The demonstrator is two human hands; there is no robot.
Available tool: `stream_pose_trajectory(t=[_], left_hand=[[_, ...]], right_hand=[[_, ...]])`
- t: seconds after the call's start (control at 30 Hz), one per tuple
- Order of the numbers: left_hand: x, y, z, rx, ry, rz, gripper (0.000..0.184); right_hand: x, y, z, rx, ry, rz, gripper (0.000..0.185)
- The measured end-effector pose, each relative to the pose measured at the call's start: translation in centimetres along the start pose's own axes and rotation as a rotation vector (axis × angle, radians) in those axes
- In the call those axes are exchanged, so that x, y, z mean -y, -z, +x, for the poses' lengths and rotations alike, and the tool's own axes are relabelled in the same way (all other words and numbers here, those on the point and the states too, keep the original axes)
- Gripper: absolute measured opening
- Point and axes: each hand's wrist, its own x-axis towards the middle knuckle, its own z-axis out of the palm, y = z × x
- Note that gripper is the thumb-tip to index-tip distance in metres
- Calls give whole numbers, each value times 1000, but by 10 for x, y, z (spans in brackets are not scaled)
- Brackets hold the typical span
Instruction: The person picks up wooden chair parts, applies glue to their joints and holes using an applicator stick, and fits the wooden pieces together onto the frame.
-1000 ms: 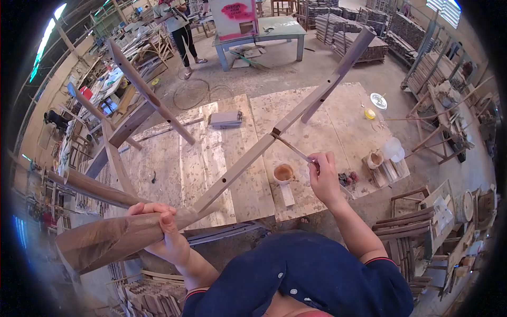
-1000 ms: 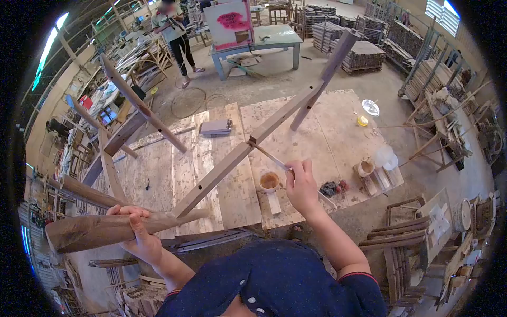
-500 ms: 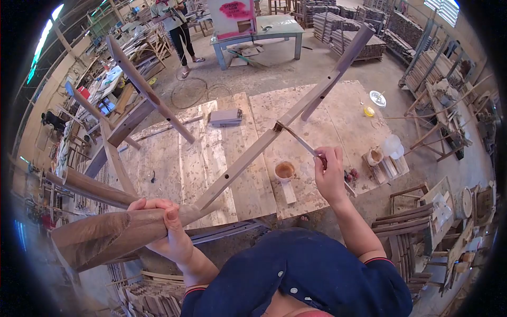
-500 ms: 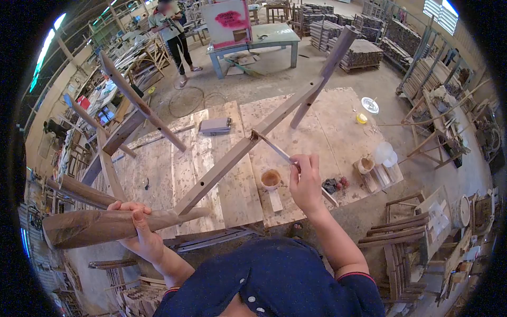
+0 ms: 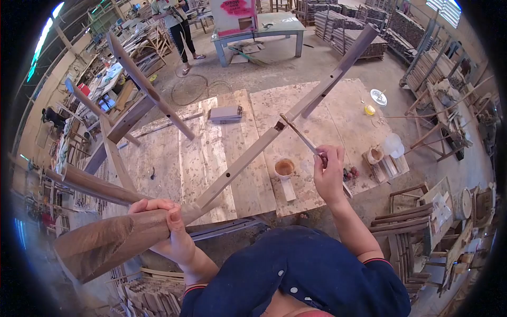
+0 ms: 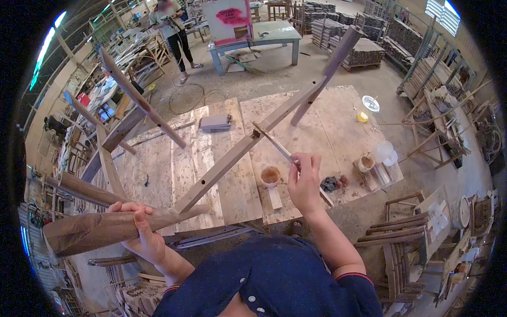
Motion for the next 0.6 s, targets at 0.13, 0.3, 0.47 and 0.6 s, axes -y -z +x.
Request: stream_pose_trajectory(t=[0.13, 0.3, 0.47, 0.6], left_hand=[[1, 1, 0, 0, 6, -1, 50], [3, 1, 0, 14, 8, -23, 52], [21, 4, 16, -28, 16, 33, 55], [83, 23, 16, 52, -100, 117, 72]], right_hand=[[-2, 1, -2, 75, 16, -52, 21], [-15, -1, 3, 112, 48, -172, 22], [-13, 5, 9, 8, 39, 78, 22], [-37, 13, 7, 31, -60, 73, 23]])
